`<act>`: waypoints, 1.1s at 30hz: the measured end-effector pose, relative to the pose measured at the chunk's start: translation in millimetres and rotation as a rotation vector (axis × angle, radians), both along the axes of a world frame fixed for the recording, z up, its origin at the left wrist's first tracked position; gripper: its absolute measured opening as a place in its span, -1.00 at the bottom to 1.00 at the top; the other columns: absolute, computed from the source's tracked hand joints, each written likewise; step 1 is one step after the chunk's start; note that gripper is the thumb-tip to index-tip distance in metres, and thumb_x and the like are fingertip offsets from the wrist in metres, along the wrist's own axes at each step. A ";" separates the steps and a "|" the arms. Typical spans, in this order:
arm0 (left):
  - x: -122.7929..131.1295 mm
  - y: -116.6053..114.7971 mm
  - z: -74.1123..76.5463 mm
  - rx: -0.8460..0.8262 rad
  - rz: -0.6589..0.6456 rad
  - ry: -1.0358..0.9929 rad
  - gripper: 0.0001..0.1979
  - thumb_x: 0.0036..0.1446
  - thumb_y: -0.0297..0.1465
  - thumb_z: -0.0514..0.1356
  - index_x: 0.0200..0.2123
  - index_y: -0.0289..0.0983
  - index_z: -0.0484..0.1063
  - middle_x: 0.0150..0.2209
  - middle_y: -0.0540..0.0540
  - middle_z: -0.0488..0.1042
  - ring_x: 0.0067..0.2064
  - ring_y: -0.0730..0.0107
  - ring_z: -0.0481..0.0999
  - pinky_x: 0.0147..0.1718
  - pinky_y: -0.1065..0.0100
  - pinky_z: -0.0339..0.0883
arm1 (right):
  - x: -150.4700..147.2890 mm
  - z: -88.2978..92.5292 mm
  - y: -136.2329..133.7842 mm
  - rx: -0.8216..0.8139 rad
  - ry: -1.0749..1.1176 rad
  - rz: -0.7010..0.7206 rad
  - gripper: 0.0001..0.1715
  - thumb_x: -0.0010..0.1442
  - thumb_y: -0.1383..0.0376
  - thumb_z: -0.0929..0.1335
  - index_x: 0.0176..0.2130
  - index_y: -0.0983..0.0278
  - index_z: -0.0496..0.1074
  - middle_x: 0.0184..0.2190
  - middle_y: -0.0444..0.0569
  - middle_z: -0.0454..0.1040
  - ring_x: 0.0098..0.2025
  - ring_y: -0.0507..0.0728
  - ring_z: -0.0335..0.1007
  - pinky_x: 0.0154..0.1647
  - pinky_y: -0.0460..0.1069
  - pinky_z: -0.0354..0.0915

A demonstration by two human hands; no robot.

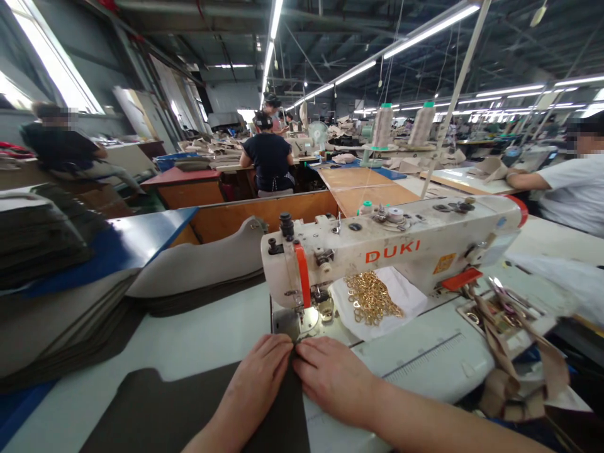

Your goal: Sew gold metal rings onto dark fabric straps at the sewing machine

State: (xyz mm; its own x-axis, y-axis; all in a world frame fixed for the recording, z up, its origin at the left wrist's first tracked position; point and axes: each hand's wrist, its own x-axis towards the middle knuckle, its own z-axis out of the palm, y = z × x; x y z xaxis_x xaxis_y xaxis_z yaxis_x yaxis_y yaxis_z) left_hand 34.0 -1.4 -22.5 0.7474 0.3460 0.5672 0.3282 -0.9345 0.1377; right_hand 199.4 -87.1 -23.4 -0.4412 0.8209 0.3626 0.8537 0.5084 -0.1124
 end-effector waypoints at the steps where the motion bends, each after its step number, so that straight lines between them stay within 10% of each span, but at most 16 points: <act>1: -0.2 -0.5 0.6 -0.013 0.002 0.005 -0.73 0.26 -0.51 -0.06 -0.28 -0.26 0.43 -0.34 -0.08 0.54 -0.28 0.35 0.53 -0.23 0.31 0.50 | -0.3 -1.2 1.5 0.014 -0.004 -0.011 -0.77 0.25 0.30 0.29 -0.11 0.38 0.38 -0.11 0.07 0.46 -0.04 0.18 0.34 0.00 0.05 0.28; 33: 28.1 29.7 -1.6 0.033 -0.008 -0.065 -0.71 0.27 -0.50 -0.05 -0.32 -0.27 0.47 -0.38 -0.09 0.58 -0.31 0.33 0.56 -0.25 0.29 0.51 | 24.9 2.2 32.1 -0.025 -0.111 -0.025 -0.91 0.23 0.41 0.31 -0.20 0.34 0.36 -0.17 0.04 0.45 -0.19 0.15 0.36 -0.13 0.05 0.30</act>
